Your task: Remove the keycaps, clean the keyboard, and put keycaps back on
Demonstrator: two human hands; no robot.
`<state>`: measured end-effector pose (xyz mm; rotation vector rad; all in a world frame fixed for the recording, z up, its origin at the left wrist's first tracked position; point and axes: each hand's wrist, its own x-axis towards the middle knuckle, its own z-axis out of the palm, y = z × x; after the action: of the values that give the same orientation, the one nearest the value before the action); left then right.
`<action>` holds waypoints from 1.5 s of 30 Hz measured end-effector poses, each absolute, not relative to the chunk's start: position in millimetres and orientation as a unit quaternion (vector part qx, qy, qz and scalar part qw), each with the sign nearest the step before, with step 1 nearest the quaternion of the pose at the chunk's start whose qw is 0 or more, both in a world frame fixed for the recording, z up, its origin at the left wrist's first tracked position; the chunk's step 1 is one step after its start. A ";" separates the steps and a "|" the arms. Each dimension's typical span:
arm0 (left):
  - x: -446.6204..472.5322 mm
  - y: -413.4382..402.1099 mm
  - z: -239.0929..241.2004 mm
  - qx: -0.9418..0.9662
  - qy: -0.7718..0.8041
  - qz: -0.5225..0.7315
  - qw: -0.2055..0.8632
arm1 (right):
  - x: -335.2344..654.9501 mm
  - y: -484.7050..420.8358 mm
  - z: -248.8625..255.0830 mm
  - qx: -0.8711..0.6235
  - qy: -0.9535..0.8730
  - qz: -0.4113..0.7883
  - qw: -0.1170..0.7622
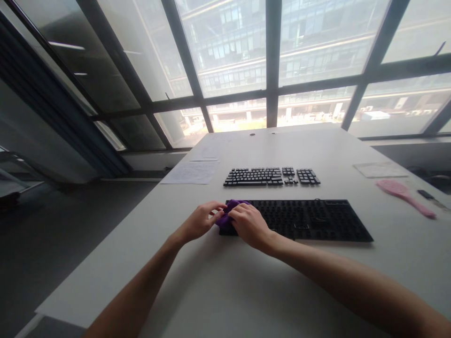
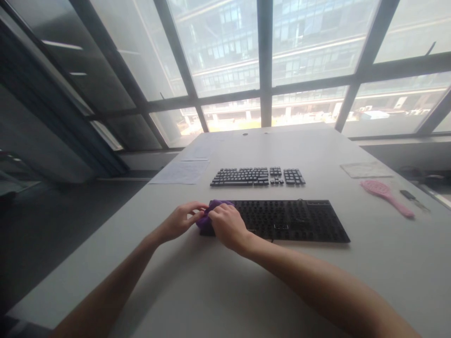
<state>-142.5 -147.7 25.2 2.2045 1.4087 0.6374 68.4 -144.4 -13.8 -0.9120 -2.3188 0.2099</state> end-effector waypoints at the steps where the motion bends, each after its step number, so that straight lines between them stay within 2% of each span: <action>1: -141.5 -148.8 26.1 0.812 0.487 0.219 0.234 | 68.6 -144.5 -14.0 -0.353 -0.881 0.071 0.306; 9: -137.9 -148.5 16.0 0.861 0.431 0.176 0.206 | 66.4 -155.3 -12.6 -0.361 -0.895 0.048 0.258; 16: -120.6 -160.7 23.1 0.862 0.424 0.236 0.150 | 67.9 -167.1 9.7 -0.384 -0.892 0.008 0.237; 24: -119.4 -160.4 17.1 0.881 0.377 0.219 0.184 | 72.0 -175.2 21.0 -0.389 -0.905 0.053 0.165; 27: -118.9 -159.3 15.2 0.879 0.365 0.242 0.189 | 72.9 -178.9 23.3 -0.387 -0.904 0.043 0.175; 33: -117.8 -158.8 15.1 0.880 0.350 0.203 0.247 | 63.6 -194.0 14.7 -0.375 -0.920 -0.009 0.118; 36: -118.6 -159.0 15.1 0.878 0.355 0.199 0.253 | 60.1 -198.1 9.9 -0.370 -0.920 -0.034 0.122; 40: -113.5 -161.5 22.8 0.878 0.351 0.205 0.251 | 68.1 -196.1 20.4 -0.370 -0.920 -0.002 0.129; 45: -89.6 -160.1 39.7 0.872 0.352 0.262 0.218 | 95.7 -190.1 36.2 -0.372 -0.907 -0.014 0.195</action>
<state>-89.6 -160.1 39.7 2.4129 0.9751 0.7259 95.7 -190.1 36.2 -1.0434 -2.5430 -0.0401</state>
